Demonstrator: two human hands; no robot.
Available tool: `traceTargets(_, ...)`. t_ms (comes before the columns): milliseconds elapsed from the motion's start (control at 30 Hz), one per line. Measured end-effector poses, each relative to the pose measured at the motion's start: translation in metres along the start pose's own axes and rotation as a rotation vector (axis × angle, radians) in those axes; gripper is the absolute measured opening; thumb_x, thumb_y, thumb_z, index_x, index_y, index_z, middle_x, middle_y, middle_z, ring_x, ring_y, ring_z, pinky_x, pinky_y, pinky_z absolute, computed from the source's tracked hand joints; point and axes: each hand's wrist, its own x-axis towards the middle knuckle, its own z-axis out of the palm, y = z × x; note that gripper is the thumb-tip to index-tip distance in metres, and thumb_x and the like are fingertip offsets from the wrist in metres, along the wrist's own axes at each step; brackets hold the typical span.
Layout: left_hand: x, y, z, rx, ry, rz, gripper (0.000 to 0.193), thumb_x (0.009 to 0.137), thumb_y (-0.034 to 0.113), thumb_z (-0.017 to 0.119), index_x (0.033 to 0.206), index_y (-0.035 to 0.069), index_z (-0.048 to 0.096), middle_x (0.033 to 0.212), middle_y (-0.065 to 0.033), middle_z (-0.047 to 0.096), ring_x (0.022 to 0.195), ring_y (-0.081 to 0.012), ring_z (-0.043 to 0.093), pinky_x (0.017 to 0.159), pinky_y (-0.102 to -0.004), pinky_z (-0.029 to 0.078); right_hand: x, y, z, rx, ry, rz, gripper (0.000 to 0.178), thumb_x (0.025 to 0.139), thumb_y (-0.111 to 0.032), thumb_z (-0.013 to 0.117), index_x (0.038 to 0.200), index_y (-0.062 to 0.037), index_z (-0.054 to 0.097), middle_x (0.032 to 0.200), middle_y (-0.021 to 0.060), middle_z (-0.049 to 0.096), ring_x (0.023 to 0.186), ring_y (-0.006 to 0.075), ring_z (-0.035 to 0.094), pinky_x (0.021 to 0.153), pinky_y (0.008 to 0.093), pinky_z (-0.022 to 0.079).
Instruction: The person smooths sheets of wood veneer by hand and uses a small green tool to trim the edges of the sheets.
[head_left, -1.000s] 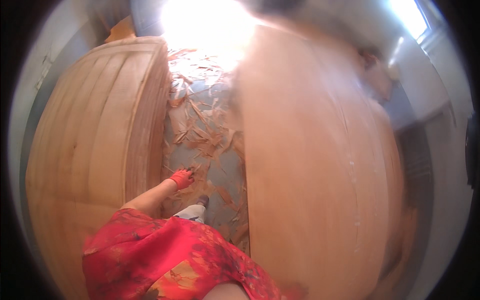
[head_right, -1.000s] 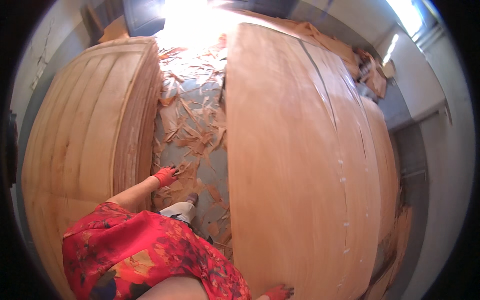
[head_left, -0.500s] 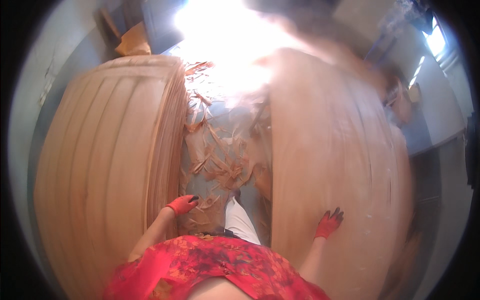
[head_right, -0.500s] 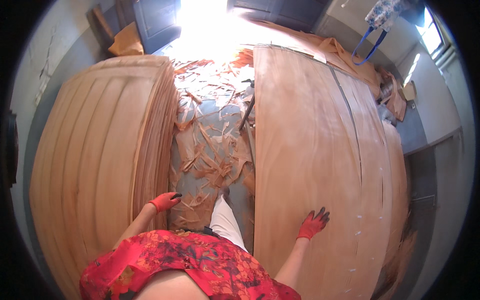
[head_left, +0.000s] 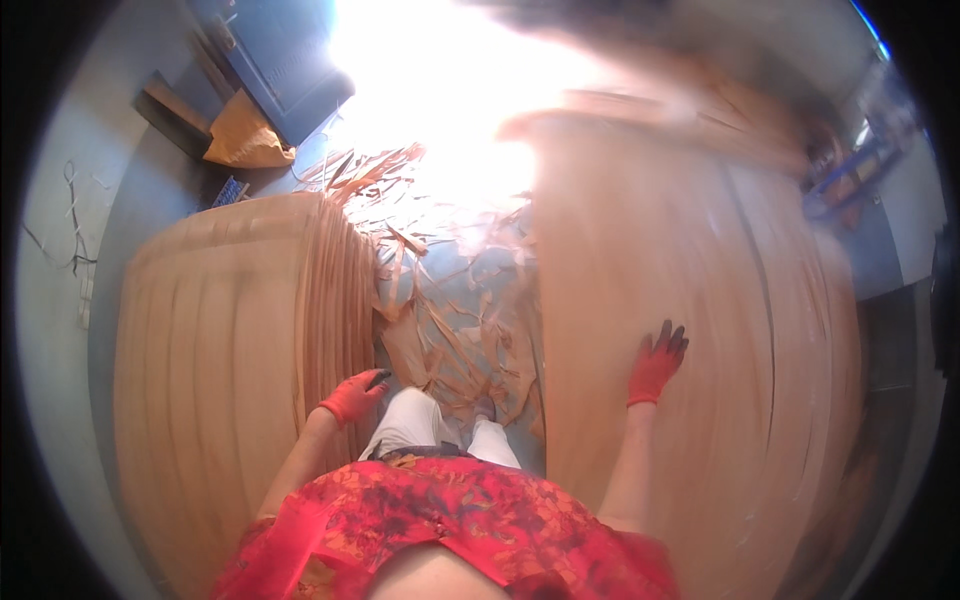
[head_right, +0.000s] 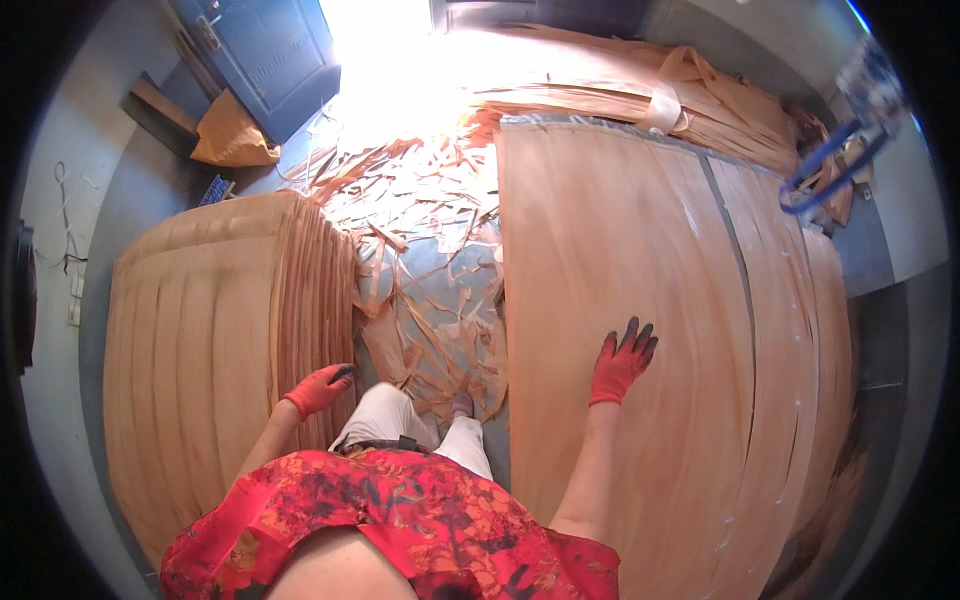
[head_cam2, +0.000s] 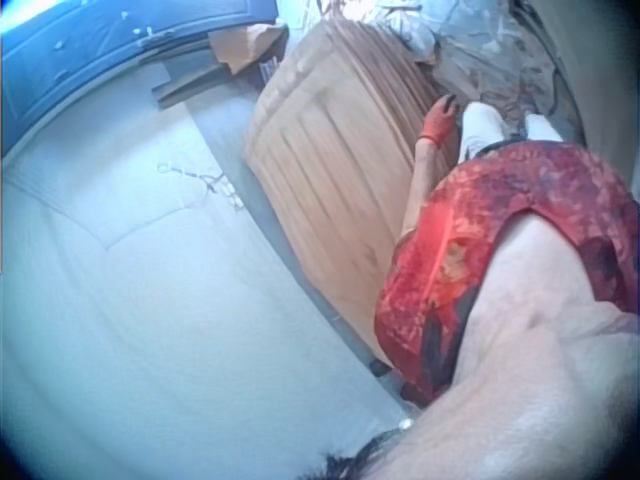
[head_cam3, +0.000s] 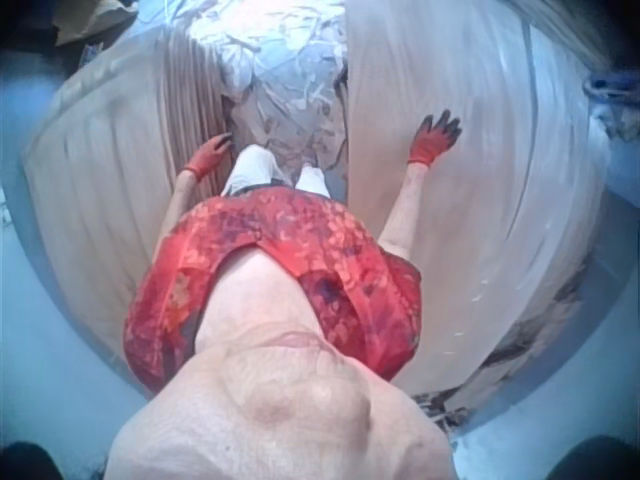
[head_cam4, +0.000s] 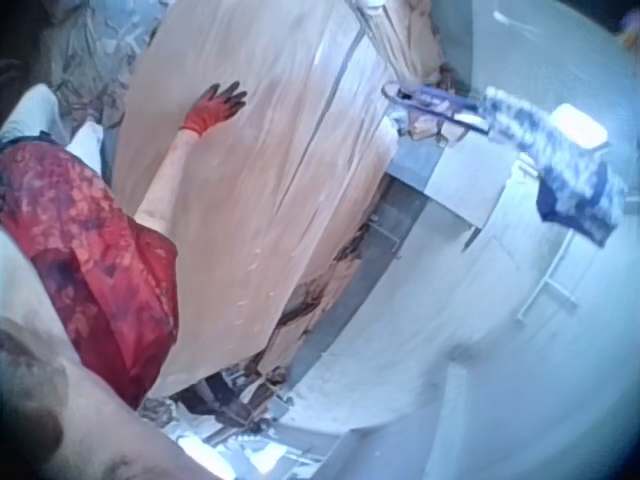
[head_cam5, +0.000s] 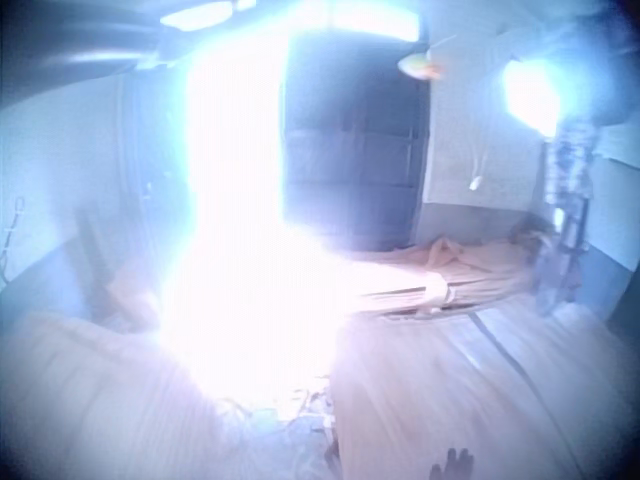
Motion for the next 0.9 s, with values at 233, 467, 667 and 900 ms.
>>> traceTargets(233,0.155,0.008,-0.143,-0.18,-0.025,-0.014,0.041,0.101,0.025,0.057,0.136,0.004,0.057,0.125,-0.0096,0.067,0.115,-0.0129,0.057,0.1,-0.0313,0.045,0.176,-0.134,0.103,-0.043,0.019,0.087,0.05,0.101,-0.036,0.05,0.147,-0.0166,0.044,0.157,0.0195,0.032,0.143,0.0458,0.027,0.114,0.0562,0.026)
traceTargets(467,0.385,0.007,-0.309,-0.044,0.032,0.06,0.041,0.1,0.026,0.057,0.134,0.003,0.057,0.122,-0.014,0.067,0.112,-0.0189,0.062,0.097,-0.0334,0.047,0.261,-0.212,0.219,-0.58,-0.084,0.426,0.05,0.1,-0.04,0.048,0.144,-0.0177,0.046,0.154,0.017,0.037,0.136,0.0434,0.038,0.11,0.0599,0.03)
traceTargets(667,0.571,0.072,-0.422,0.05,-0.059,0.15,0.04,0.099,0.028,0.057,0.132,0.006,0.06,0.121,-0.0165,0.068,0.113,-0.0246,0.063,0.097,-0.0361,0.048,0.311,-0.226,0.238,-0.678,0.0,0.316,0.055,0.098,-0.042,0.051,0.146,-0.0165,0.044,0.154,0.0168,0.039,0.137,0.0403,0.038,0.112,0.0581,0.028)
traceTargets(900,0.809,0.179,-0.498,0.178,-0.29,0.23,0.045,0.097,0.034,0.055,0.132,0.006,0.059,0.125,-0.021,0.064,0.117,-0.0334,0.061,0.099,-0.0398,0.046,0.372,-0.254,0.247,-0.528,-0.165,0.39,0.06,0.094,-0.033,0.053,0.147,-0.006,0.043,0.156,0.0235,0.033,0.144,0.0416,0.03,0.119,0.0576,0.018)
